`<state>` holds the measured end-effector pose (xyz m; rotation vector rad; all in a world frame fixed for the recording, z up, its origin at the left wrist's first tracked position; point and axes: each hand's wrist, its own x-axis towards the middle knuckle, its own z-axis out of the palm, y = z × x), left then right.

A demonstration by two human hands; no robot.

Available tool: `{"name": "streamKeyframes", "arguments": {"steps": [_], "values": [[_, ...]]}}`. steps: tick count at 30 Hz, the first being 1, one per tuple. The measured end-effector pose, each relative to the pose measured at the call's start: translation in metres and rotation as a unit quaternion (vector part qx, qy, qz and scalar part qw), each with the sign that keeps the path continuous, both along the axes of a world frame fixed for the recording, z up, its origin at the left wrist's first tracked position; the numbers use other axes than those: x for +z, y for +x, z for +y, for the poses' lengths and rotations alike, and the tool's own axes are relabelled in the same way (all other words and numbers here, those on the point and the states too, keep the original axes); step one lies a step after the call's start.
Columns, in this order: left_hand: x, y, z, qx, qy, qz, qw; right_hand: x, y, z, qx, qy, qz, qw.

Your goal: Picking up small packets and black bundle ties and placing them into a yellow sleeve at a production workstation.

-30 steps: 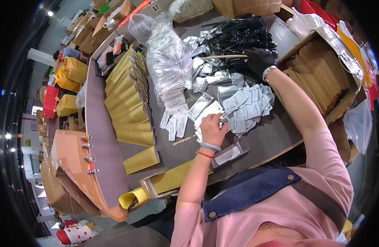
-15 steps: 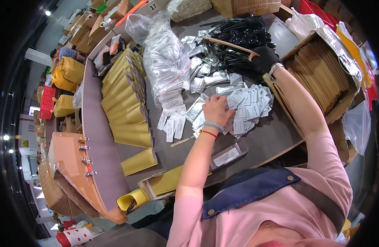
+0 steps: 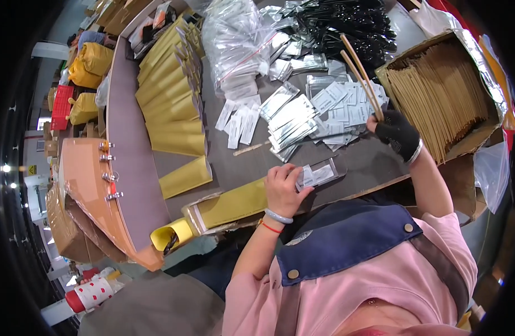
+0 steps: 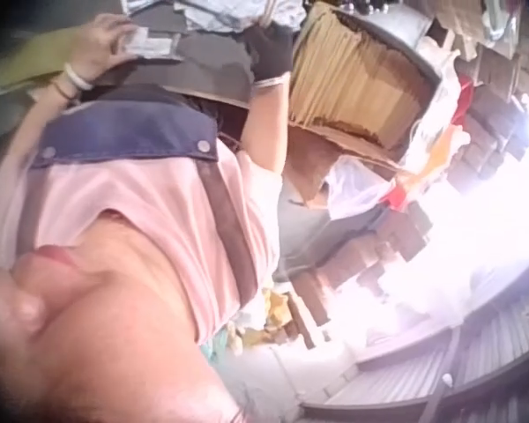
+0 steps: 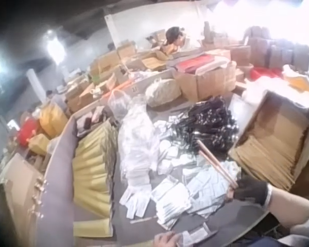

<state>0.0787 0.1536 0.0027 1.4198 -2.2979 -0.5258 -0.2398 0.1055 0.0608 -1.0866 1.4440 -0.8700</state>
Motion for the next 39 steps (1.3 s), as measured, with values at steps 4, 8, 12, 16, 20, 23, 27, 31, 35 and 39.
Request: {"name": "streamKeyframes", "arguments": {"steps": [4, 8, 12, 16, 20, 23, 27, 31, 35, 39], "values": [[0.000, 0.003, 0.028, -0.001, -0.055, -0.005, 0.998, -0.020, 0.013, 0.015, 0.040, 0.129, -0.051, 0.990], [-0.008, 0.006, 0.040, -0.047, -0.098, -0.067, 0.992, -0.059, 0.033, 0.028, 0.066, 0.183, -0.063, 0.979], [-0.004, 0.017, 0.040, -0.068, -0.083, -0.071, 0.992, -0.068, 0.053, 0.034, 0.163, 0.078, 0.135, 0.974], [0.001, 0.041, 0.035, -0.021, -0.072, -0.029, 0.997, -0.056, 0.048, 0.047, 0.188, -0.180, 0.299, 0.918], [0.006, 0.056, 0.020, 0.004, -0.021, -0.041, 0.999, -0.061, 0.034, 0.055, 0.315, -0.256, 0.442, 0.799], [0.001, 0.054, 0.012, -0.036, 0.004, -0.038, 0.999, -0.067, 0.038, 0.051, 0.338, -0.252, 0.427, 0.800], [-0.007, 0.017, 0.007, -0.042, 0.001, -0.003, 0.999, -0.090, 0.087, 0.048, 0.314, -0.356, 0.281, 0.834], [-0.001, 0.008, 0.001, -0.048, -0.014, -0.021, 0.999, -0.089, 0.063, 0.046, 0.227, -0.296, 0.256, 0.892], [-0.004, -0.001, -0.002, -0.065, 0.003, -0.025, 0.998, -0.085, 0.088, 0.052, 0.183, -0.175, 0.232, 0.939], [0.002, -0.004, -0.012, -0.089, 0.025, -0.030, 0.995, -0.079, 0.124, 0.050, 0.213, -0.185, 0.106, 0.953]]}}
